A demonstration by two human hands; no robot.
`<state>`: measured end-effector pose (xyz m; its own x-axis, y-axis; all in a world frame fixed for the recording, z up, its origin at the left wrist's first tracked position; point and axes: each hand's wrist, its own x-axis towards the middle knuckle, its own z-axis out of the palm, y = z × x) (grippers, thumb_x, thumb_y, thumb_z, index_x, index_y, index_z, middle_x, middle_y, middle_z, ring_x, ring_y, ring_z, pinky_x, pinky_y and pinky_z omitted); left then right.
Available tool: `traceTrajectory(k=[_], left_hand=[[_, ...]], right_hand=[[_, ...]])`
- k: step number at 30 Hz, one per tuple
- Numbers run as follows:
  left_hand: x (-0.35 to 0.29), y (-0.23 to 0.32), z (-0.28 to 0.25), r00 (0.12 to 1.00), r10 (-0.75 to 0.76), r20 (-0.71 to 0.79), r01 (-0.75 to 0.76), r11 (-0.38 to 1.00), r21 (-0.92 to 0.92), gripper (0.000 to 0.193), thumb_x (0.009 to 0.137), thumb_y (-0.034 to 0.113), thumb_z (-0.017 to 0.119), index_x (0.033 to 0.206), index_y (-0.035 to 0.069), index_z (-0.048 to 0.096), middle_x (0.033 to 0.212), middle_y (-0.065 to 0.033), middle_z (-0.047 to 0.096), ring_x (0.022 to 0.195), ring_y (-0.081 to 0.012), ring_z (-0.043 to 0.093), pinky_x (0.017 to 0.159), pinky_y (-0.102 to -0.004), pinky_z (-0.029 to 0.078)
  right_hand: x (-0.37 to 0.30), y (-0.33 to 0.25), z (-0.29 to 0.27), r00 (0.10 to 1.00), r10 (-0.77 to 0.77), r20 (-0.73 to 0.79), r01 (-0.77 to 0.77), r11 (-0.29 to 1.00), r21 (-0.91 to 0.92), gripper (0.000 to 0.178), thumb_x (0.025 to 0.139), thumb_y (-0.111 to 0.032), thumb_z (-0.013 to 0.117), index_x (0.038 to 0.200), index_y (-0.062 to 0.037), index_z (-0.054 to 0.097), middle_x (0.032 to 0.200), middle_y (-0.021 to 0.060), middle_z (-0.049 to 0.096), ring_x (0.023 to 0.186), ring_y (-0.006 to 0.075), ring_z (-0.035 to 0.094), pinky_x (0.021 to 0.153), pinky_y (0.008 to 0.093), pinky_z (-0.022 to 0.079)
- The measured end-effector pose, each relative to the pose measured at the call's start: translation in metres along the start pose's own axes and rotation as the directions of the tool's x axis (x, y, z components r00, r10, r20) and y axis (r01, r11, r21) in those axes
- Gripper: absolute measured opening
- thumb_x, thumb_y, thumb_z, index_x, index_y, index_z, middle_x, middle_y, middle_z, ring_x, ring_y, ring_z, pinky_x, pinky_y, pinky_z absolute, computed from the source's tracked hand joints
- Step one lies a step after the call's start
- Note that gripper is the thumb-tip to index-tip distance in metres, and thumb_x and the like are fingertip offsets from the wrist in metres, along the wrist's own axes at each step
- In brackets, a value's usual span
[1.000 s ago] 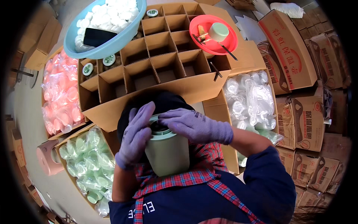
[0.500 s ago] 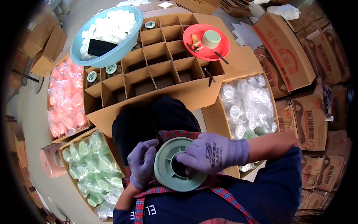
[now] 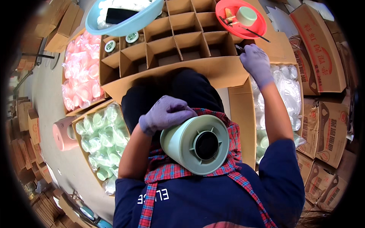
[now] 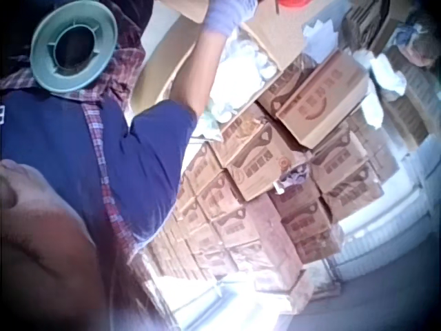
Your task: The person assembles thermos bottles by inserting inner liners into outer shells, screwing on lids, and placing the finished units into plastic bags. The person handles multiple bottles, including green and white ones, in a repetitive assembly line process.
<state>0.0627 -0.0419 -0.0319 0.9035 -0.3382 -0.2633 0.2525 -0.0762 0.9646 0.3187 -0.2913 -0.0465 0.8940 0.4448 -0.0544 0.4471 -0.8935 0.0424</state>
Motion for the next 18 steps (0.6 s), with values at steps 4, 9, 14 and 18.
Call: traceTrajectory(k=[4,9,14,18], left_hand=[[0.022,-0.014,-0.003,0.984,-0.051,0.172,0.049,0.999,0.017,0.025,0.093,0.018,0.067,0.101,-0.004,0.076,0.083,-0.0070,0.074,0.076,-0.0084,0.064,0.071,-0.0266,0.053],[0.043,-0.017,0.019,0.942,-0.070,0.328,0.099,0.993,-0.071,0.024,0.092,0.018,0.070,0.098,-0.004,0.076,0.081,-0.0047,0.073,0.074,-0.0067,0.061,0.069,-0.0256,0.051],[0.039,-0.011,0.035,0.951,-0.023,0.310,0.004,0.998,0.061,0.023,0.090,0.021,0.069,0.091,-0.001,0.075,0.074,-0.0040,0.069,0.069,-0.0094,0.061,0.064,-0.0273,0.049],[0.008,-0.004,0.051,0.959,0.282,-0.033,-0.234,0.852,0.468,0.023,0.089,0.022,0.063,0.083,0.004,0.075,0.072,-0.0102,0.069,0.066,-0.0243,0.066,0.061,-0.0315,0.049]], right_hand=[[-0.124,-0.013,-0.089,0.557,-0.731,-0.394,0.761,0.260,0.594,0.024,0.079,-0.001,0.065,0.103,-0.0031,0.063,0.111,0.0149,0.065,0.103,0.0384,0.067,0.087,0.0457,0.056],[-0.200,-0.043,-0.104,0.268,-0.913,-0.308,0.933,0.165,0.320,0.032,0.076,-0.018,0.073,0.103,-0.0025,0.064,0.107,0.0124,0.062,0.099,0.0276,0.063,0.083,0.0395,0.057],[-0.206,-0.050,-0.122,0.202,-0.959,-0.197,0.941,0.135,0.309,0.030,0.071,-0.019,0.071,0.097,-0.0044,0.067,0.101,0.0108,0.062,0.087,0.0246,0.064,0.074,0.0383,0.057],[-0.221,-0.055,-0.105,0.396,-0.896,-0.202,0.871,0.297,0.391,0.026,0.074,-0.023,0.068,0.093,-0.0062,0.063,0.083,0.0065,0.059,0.068,0.0214,0.061,0.057,0.0358,0.050]])
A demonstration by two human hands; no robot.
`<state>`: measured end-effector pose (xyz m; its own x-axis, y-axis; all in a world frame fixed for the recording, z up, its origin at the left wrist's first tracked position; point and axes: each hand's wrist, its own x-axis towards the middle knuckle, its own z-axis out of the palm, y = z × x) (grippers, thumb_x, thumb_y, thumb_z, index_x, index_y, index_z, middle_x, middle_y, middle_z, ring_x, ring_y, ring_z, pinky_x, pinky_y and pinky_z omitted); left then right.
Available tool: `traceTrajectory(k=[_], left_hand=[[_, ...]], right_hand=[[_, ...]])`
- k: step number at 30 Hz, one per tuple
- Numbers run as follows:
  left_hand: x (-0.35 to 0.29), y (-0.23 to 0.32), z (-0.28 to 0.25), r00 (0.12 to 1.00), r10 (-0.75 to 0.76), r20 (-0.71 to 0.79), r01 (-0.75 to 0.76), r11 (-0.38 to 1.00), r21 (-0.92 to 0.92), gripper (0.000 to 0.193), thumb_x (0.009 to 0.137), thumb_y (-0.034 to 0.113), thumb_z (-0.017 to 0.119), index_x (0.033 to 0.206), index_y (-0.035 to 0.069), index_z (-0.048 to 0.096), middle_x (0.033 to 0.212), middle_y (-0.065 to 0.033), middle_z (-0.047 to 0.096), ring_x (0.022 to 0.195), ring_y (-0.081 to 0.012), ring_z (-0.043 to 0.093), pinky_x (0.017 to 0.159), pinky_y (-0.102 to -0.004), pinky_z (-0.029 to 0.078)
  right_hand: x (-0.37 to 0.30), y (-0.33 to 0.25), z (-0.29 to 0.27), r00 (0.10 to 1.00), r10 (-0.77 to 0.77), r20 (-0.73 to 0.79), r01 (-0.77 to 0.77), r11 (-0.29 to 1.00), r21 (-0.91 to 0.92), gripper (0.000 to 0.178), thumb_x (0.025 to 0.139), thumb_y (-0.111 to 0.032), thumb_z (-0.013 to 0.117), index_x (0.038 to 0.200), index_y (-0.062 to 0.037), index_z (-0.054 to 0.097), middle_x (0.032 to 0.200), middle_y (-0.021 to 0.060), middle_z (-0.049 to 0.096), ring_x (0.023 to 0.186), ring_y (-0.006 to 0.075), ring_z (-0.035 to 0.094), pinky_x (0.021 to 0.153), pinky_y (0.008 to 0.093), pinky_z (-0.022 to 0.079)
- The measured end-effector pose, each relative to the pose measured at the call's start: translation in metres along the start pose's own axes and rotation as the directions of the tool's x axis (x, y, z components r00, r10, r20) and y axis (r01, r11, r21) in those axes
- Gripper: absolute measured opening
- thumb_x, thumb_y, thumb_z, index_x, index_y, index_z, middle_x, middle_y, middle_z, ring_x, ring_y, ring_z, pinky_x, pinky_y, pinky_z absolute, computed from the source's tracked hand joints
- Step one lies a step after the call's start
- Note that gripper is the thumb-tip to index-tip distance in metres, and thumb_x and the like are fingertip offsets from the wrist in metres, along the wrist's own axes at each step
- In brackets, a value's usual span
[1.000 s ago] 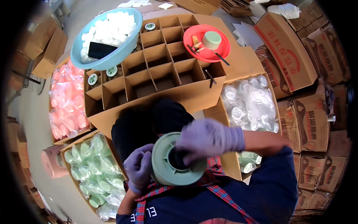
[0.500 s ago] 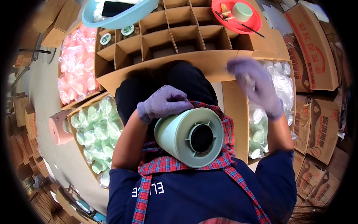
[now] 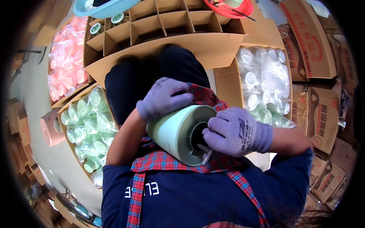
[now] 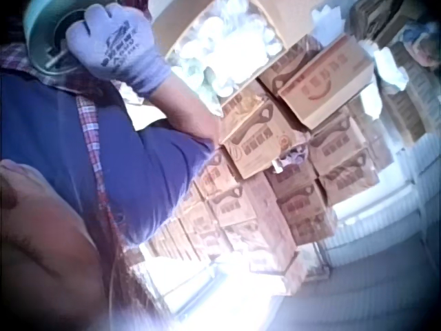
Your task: The person assembles thermos bottles by inserting inner liners into outer shells, screwing on lids, and placing the finished units into plastic bags. The person handles multiple bottles, including green and white ones, in a repetitive assembly line process.
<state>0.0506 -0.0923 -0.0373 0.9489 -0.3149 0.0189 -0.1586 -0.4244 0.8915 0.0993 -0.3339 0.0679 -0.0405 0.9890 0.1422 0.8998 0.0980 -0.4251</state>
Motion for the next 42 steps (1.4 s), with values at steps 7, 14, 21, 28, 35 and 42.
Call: traceTrajectory(k=[7,14,21,28,35,42], left_hand=[[-0.071,0.058,0.017,0.880,-0.001,-0.475,0.117,0.970,0.214,0.017,0.080,0.014,0.076,0.084,0.002,0.063,0.090,-0.0130,0.066,0.075,-0.0277,0.066,0.062,-0.0375,0.054],[-0.096,0.062,0.031,0.932,0.016,-0.363,0.088,0.959,0.269,0.041,0.076,0.025,0.086,0.089,0.004,0.054,0.111,-0.0199,0.061,0.082,-0.0300,0.069,0.062,-0.0370,0.058],[-0.079,0.051,0.001,0.964,-0.008,-0.267,0.016,0.999,0.028,0.031,0.077,0.016,0.083,0.083,0.004,0.055,0.117,-0.0230,0.062,0.089,-0.0348,0.071,0.071,-0.0376,0.059],[-0.080,0.036,-0.011,0.980,-0.019,-0.200,-0.001,0.995,-0.097,0.033,0.077,0.017,0.084,0.083,0.004,0.054,0.117,-0.0244,0.063,0.093,-0.0357,0.071,0.073,-0.0389,0.059],[-0.088,0.053,0.009,0.957,0.055,-0.284,-0.004,0.985,0.175,0.047,0.077,0.028,0.088,0.091,0.003,0.051,0.121,-0.0259,0.061,0.088,-0.0371,0.072,0.066,-0.0382,0.060],[-0.086,0.063,0.026,0.943,-0.047,-0.330,0.118,0.973,0.199,0.047,0.079,0.027,0.087,0.091,0.002,0.049,0.121,-0.0251,0.062,0.084,-0.0360,0.072,0.063,-0.0383,0.060]], right_hand=[[-0.024,-0.012,0.063,0.732,0.592,-0.338,-0.395,0.772,0.498,0.030,0.090,-0.031,0.071,0.084,-0.0025,0.064,0.073,0.0074,0.062,0.059,0.0218,0.060,0.052,0.0349,0.046],[-0.034,0.001,0.073,0.524,0.801,-0.289,-0.591,0.587,0.554,0.024,0.094,-0.027,0.070,0.086,-0.0045,0.066,0.074,0.0114,0.062,0.064,0.0281,0.064,0.059,0.0354,0.050],[-0.040,0.029,0.019,0.931,0.220,-0.290,-0.178,0.970,0.166,0.028,0.075,-0.019,0.077,0.097,-0.0047,0.068,0.081,0.0093,0.066,0.070,0.0255,0.068,0.057,0.0360,0.053],[-0.036,0.040,0.035,0.969,0.127,-0.213,-0.090,0.981,0.174,0.043,0.068,-0.029,0.080,0.104,-0.0079,0.066,0.086,0.0078,0.064,0.069,0.0258,0.067,0.055,0.0364,0.051],[-0.028,0.009,0.056,0.802,0.529,-0.279,-0.415,0.828,0.377,0.030,0.079,-0.032,0.081,0.091,-0.0085,0.066,0.072,0.0076,0.060,0.064,0.0254,0.064,0.055,0.0347,0.048],[-0.025,0.020,0.055,0.617,0.785,-0.050,-0.550,0.476,0.686,0.020,0.093,-0.027,0.069,0.087,-0.0081,0.068,0.077,0.0105,0.064,0.069,0.0303,0.064,0.062,0.0368,0.050]])
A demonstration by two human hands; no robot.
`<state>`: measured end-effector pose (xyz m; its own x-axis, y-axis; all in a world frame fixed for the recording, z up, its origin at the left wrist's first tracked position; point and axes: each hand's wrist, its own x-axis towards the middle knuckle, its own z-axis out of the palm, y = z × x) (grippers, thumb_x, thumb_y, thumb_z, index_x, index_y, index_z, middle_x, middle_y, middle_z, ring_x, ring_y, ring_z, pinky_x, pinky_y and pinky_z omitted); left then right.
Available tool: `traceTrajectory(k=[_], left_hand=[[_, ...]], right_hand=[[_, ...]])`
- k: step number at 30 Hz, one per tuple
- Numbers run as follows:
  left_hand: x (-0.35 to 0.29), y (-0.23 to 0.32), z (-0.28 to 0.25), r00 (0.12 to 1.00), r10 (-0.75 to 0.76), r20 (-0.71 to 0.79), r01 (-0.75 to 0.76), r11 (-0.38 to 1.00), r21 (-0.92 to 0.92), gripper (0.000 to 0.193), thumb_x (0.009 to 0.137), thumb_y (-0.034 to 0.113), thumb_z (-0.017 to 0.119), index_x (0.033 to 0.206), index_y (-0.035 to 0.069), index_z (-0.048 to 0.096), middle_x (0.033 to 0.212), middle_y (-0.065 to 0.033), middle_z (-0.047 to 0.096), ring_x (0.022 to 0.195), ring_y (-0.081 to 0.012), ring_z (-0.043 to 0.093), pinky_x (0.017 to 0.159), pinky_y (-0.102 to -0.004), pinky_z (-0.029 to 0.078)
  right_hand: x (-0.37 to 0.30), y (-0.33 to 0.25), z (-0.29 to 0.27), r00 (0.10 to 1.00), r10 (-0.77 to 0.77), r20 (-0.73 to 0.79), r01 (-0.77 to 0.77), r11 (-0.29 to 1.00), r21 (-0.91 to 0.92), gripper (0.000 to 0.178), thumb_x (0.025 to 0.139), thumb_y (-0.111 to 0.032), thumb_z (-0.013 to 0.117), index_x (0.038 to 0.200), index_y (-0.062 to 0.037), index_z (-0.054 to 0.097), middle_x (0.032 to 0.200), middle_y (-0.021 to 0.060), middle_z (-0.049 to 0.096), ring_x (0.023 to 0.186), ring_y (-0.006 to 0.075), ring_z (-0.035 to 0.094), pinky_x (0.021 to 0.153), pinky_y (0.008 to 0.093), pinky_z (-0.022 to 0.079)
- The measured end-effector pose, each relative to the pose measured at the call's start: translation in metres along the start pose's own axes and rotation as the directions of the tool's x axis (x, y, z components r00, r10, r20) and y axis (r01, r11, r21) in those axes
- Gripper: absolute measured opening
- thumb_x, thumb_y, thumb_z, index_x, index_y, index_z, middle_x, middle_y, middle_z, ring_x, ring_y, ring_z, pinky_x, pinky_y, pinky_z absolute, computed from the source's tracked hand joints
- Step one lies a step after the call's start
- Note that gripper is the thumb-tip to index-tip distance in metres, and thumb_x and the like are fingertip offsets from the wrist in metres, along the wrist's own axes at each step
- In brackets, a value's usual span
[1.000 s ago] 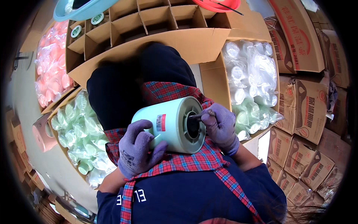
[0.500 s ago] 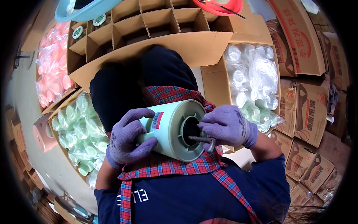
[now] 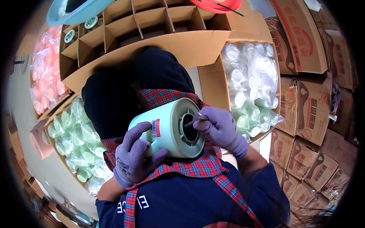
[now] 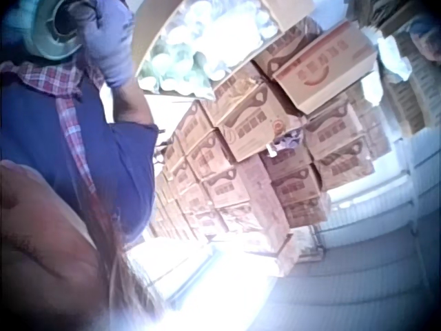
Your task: The person assembles thermos bottles by inserting inner liners into outer shells, screwing on lids, and placing the finished units into plastic bags. The person handles multiple bottles, including green and white ones, in a repetitive assembly line process.
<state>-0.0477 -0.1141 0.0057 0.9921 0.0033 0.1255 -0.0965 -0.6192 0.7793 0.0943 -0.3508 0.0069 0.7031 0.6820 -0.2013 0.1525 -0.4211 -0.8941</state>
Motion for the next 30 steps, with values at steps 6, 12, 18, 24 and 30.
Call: traceTrajectory(k=[6,12,18,24,30], left_hand=[[0.013,-0.030,-0.011,0.902,-0.307,-0.303,0.235,0.939,-0.252,0.030,0.093,0.013,0.067,0.114,-0.004,0.053,0.123,-0.0230,0.060,0.111,-0.0329,0.061,0.098,-0.0381,0.048],[-0.006,-0.049,-0.066,0.999,-0.027,-0.026,0.024,0.995,-0.094,0.056,0.071,-0.006,0.056,0.124,0.008,0.065,0.158,-0.0323,0.030,0.146,-0.0501,0.034,0.116,-0.0540,0.032],[0.018,-0.059,-0.066,0.925,0.359,0.125,-0.364,0.740,0.566,0.027,0.068,0.022,0.074,0.091,0.011,0.065,0.139,-0.0131,0.058,0.133,-0.0365,0.051,0.112,-0.0582,0.036],[0.032,-0.049,-0.038,0.925,-0.082,-0.371,-0.056,0.936,-0.347,0.046,0.064,0.029,0.093,0.066,-0.002,0.060,0.129,-0.0263,0.065,0.116,-0.0408,0.066,0.100,-0.0418,0.052],[-0.018,-0.065,0.007,0.885,-0.443,-0.142,0.117,0.507,-0.854,0.043,0.073,0.033,0.090,0.082,-0.004,0.072,0.139,-0.0231,0.060,0.121,-0.0278,0.063,0.101,-0.0365,0.050]], right_hand=[[0.045,-0.017,-0.110,0.663,-0.088,-0.744,0.051,0.996,-0.073,0.038,0.110,-0.027,0.045,0.103,0.0011,0.069,0.078,0.0056,0.067,0.058,0.0072,0.054,0.052,0.0225,0.039],[0.176,0.095,-0.115,0.787,-0.206,-0.581,-0.259,0.744,-0.616,0.043,0.102,-0.023,0.052,0.143,-0.0138,0.051,0.104,0.0266,0.070,0.092,0.0447,0.069,0.076,0.0522,0.055],[0.219,0.136,-0.099,0.863,0.051,-0.502,-0.446,0.542,-0.712,0.044,0.101,-0.040,0.049,0.134,-0.0116,0.052,0.104,0.0285,0.069,0.098,0.0468,0.067,0.083,0.0569,0.051],[0.091,0.017,-0.035,0.900,-0.391,-0.191,0.414,0.904,0.103,0.089,0.088,-0.044,0.073,0.154,0.0031,0.033,0.155,0.0294,0.037,0.143,0.0408,0.040,0.116,0.0437,0.033],[0.083,-0.048,-0.002,0.794,-0.552,0.253,0.565,0.825,0.026,0.097,0.071,-0.040,0.089,0.144,0.0058,0.045,0.143,0.0267,0.050,0.132,0.0407,0.052,0.110,0.0440,0.040]])
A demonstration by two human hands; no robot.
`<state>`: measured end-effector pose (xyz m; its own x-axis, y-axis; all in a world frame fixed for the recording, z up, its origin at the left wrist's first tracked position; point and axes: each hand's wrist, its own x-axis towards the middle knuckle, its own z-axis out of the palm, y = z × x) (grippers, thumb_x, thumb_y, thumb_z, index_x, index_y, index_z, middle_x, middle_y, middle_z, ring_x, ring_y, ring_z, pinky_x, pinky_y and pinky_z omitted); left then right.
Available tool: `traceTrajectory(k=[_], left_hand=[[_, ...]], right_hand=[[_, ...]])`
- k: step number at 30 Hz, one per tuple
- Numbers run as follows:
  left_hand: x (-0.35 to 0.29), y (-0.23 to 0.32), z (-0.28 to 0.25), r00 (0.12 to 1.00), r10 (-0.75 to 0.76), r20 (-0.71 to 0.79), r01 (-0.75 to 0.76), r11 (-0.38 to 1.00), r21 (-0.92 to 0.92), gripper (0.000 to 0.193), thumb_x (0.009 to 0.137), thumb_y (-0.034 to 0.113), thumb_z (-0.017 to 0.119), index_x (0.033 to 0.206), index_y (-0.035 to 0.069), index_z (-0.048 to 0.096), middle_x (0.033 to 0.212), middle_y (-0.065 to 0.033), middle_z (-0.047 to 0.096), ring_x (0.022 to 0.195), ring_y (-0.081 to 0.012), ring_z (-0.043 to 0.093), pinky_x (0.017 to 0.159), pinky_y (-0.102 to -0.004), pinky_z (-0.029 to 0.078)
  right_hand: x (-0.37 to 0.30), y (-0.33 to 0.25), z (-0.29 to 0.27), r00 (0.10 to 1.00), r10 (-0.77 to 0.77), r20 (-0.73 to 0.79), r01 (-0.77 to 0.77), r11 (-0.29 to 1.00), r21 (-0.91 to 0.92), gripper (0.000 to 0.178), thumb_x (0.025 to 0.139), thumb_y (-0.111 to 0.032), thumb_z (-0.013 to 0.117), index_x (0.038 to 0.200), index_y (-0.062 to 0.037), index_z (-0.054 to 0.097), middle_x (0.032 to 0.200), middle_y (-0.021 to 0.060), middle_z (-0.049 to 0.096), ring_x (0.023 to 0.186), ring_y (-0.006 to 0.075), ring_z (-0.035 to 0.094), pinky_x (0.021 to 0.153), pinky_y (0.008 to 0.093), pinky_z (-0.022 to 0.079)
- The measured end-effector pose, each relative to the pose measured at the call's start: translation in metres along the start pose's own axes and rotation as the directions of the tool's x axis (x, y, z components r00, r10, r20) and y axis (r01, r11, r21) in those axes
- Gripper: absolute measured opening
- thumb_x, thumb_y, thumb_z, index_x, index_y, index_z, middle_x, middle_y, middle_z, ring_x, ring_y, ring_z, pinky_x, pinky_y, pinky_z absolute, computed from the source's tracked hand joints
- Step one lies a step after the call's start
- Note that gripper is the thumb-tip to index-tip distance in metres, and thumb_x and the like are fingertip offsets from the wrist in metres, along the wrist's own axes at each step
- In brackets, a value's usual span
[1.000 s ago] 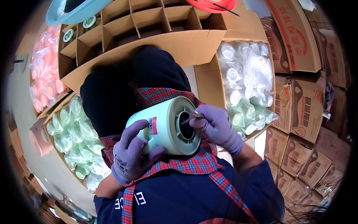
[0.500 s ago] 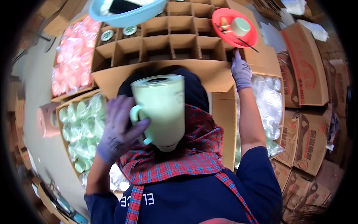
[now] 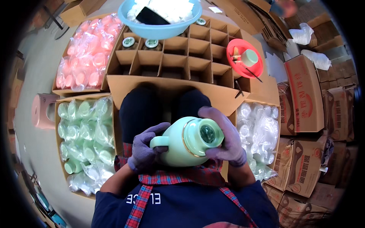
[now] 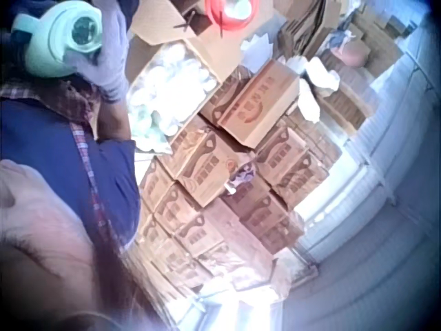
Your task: The person assembles thermos bottles by inserting inner liners into outer shells, screwing on lids, and placing the finished units into plastic bags. The person handles multiple bottles, including green and white ones, in a repetitive assembly line process.
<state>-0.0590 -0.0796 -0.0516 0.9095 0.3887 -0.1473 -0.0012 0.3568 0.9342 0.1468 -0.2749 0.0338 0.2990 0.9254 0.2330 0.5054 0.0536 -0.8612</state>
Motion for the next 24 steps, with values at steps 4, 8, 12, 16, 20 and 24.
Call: traceTrajectory(k=[4,8,12,16,20,24], left_hand=[[-0.023,-0.023,-0.013,0.993,0.116,-0.008,-0.115,0.993,0.025,0.049,0.077,0.041,0.087,0.091,-0.004,0.074,0.141,-0.0232,0.058,0.124,-0.0301,0.061,0.103,-0.0392,0.048],[-0.027,-0.020,-0.024,0.994,0.102,-0.032,-0.102,0.995,0.010,0.045,0.079,0.040,0.086,0.086,-0.003,0.072,0.141,-0.0245,0.057,0.127,-0.0328,0.058,0.107,-0.0413,0.045],[-0.014,-0.004,-0.029,0.958,0.285,-0.023,-0.286,0.957,-0.043,0.040,0.082,0.034,0.085,0.089,0.001,0.064,0.144,-0.0294,0.051,0.132,-0.0341,0.054,0.108,-0.0411,0.042],[0.006,-0.016,-0.042,0.976,0.219,0.011,-0.216,0.968,-0.129,0.042,0.086,0.037,0.081,0.086,0.001,0.059,0.141,-0.0312,0.053,0.128,-0.0334,0.056,0.107,-0.0415,0.043],[0.019,-0.024,-0.044,0.981,0.190,-0.039,-0.194,0.956,-0.219,0.040,0.089,0.035,0.078,0.082,0.000,0.060,0.141,-0.0327,0.053,0.127,-0.0339,0.057,0.106,-0.0420,0.044],[0.030,-0.016,-0.045,0.994,0.106,0.028,-0.093,0.950,-0.299,0.038,0.089,0.033,0.079,0.088,0.000,0.061,0.145,-0.0321,0.049,0.133,-0.0355,0.052,0.110,-0.0457,0.040]], right_hand=[[0.015,0.005,0.022,0.998,0.012,0.058,-0.020,0.991,0.134,0.099,0.071,-0.039,0.089,0.146,0.0061,0.042,0.137,0.0209,0.055,0.125,0.0322,0.056,0.107,0.0398,0.040],[0.027,0.007,0.044,0.996,0.090,0.011,-0.088,0.942,0.324,0.098,0.069,-0.037,0.091,0.146,0.0028,0.044,0.138,0.0202,0.056,0.125,0.0302,0.057,0.106,0.0395,0.042],[0.061,-0.001,0.030,0.986,0.010,0.168,-0.022,0.997,0.069,0.083,0.073,-0.033,0.089,0.140,-0.0003,0.053,0.133,0.0194,0.060,0.123,0.0356,0.059,0.104,0.0404,0.047],[0.097,0.017,0.029,0.960,-0.036,0.277,0.016,0.997,0.073,0.059,0.078,-0.025,0.085,0.127,-0.0031,0.062,0.131,0.0196,0.062,0.125,0.0339,0.059,0.104,0.0402,0.049],[0.193,0.077,-0.012,0.998,-0.065,-0.024,0.056,0.965,-0.256,0.029,0.088,-0.011,0.069,0.115,-0.0014,0.067,0.116,0.0169,0.067,0.110,0.0333,0.066,0.094,0.0419,0.053],[0.342,0.162,-0.090,0.954,-0.146,-0.263,-0.147,0.538,-0.830,0.036,0.090,-0.018,0.061,0.125,-0.0146,0.066,0.120,0.0169,0.066,0.109,0.0363,0.063,0.097,0.0430,0.050]])
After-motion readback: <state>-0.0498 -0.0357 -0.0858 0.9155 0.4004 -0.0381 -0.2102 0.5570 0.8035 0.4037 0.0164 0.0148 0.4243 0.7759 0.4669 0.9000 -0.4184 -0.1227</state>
